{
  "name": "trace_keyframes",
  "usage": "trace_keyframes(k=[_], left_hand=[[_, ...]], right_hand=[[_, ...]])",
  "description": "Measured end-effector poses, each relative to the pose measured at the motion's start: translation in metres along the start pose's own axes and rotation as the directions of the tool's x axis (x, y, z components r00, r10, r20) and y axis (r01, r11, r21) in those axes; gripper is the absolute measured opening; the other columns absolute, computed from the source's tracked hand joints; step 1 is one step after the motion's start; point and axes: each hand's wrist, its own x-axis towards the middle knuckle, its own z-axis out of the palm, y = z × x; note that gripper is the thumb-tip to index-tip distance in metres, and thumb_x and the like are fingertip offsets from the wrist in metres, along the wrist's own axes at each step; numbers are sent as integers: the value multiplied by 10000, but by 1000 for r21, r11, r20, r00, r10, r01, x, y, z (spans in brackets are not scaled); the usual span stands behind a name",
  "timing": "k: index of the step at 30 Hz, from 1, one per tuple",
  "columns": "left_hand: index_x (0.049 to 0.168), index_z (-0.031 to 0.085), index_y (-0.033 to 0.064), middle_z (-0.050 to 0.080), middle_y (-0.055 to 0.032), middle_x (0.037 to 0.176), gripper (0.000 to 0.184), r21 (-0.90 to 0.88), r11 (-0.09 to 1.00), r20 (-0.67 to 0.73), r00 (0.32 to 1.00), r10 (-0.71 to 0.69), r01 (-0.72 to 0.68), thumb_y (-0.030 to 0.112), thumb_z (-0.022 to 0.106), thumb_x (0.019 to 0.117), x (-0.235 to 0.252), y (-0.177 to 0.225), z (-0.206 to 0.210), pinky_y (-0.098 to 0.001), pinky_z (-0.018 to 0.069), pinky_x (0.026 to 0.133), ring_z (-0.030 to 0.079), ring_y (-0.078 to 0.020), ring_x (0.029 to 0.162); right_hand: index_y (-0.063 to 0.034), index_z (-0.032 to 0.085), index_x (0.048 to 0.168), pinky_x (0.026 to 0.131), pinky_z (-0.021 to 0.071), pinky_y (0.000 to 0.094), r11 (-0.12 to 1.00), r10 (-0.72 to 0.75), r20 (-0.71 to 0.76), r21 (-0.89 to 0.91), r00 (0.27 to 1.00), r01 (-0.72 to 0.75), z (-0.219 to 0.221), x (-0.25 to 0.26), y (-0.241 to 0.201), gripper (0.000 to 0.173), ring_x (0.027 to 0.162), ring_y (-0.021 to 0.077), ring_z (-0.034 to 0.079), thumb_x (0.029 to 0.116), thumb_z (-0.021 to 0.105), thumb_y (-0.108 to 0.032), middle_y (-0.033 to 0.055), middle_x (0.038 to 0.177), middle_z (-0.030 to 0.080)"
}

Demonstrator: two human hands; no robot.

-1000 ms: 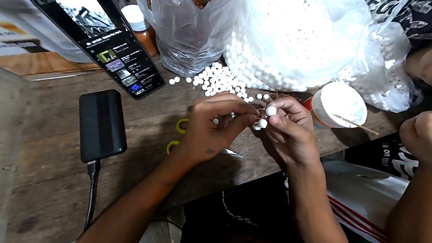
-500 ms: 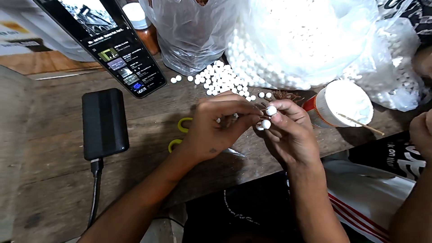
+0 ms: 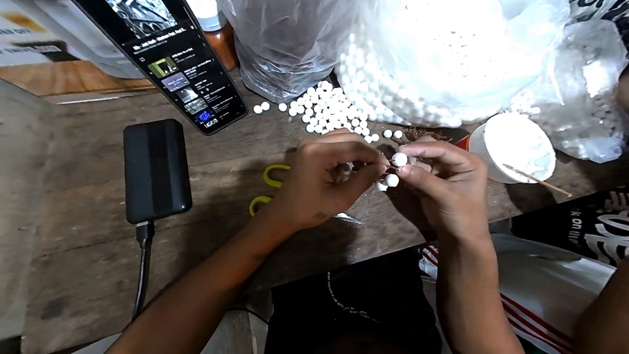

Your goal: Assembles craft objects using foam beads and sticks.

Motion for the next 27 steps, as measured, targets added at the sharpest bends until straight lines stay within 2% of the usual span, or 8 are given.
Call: trace_keyframes(k=[4, 9, 16, 20, 22, 27], left_hand=[[902, 742, -12, 695, -34, 863, 72, 20, 1000, 13, 1000, -2, 1, 21, 679, 908, -1, -2, 0, -150, 501, 624, 607, -16, 739], [899, 746, -7, 693, -32, 858, 73, 36, 999, 19, 1000, 2, -3, 24, 681, 906, -1, -2, 0, -152, 498, 630, 604, -19, 746], [903, 744, -9, 693, -37, 865, 70, 35, 999, 32, 999, 11, -12, 25, 683, 905, -1, -1, 1, -159, 512, 652, 618, -30, 771], [902, 744, -6, 686, -35, 859, 76, 47, 999, 45, 999, 8, -10, 36, 681, 913, -1, -1, 2, -154, 499, 634, 604, -23, 752], [895, 747, 0, 690, -33, 864, 86, 63, 998, 58, 998, 8, -12, 44, 676, 912, -1, -1, 2, -157, 486, 640, 596, -24, 757], [880, 750, 8, 686, -31, 856, 92, 87, 996, 64, 998, 19, -25, 46, 672, 911, -2, -1, 3, -156, 476, 644, 587, -21, 758]], right_hand=[[-94, 788, 1040, 591, 471, 124, 983, -82, 32, -161, 996, 86, -3, 2, -5, 196, 677, -12, 555, 845, 788, -65, -74, 866, 659], [-49, 776, 1030, 566, 431, 96, 934, -166, 52, -313, 985, 174, -3, 1, -11, 177, 677, -33, 526, 854, 774, -68, -54, 885, 641], [-43, 777, 1014, 567, 429, 96, 918, -183, 63, -346, 981, 193, -5, 0, -14, 164, 681, -33, 527, 865, 783, -109, -44, 883, 639], [-36, 779, 1010, 563, 429, 92, 879, -199, 85, -425, 976, 216, -6, -1, -17, 157, 686, -40, 530, 874, 778, -113, -24, 916, 656], [-28, 780, 1013, 599, 457, 96, 847, -222, 106, -472, 969, 246, -7, -2, -19, 151, 725, -36, 560, 884, 768, -108, -5, 951, 679], [-18, 777, 989, 769, 545, 145, 791, -293, 161, -513, 942, 334, -8, -2, -19, 113, 898, 8, 667, 906, 745, -86, 48, 1066, 747]])
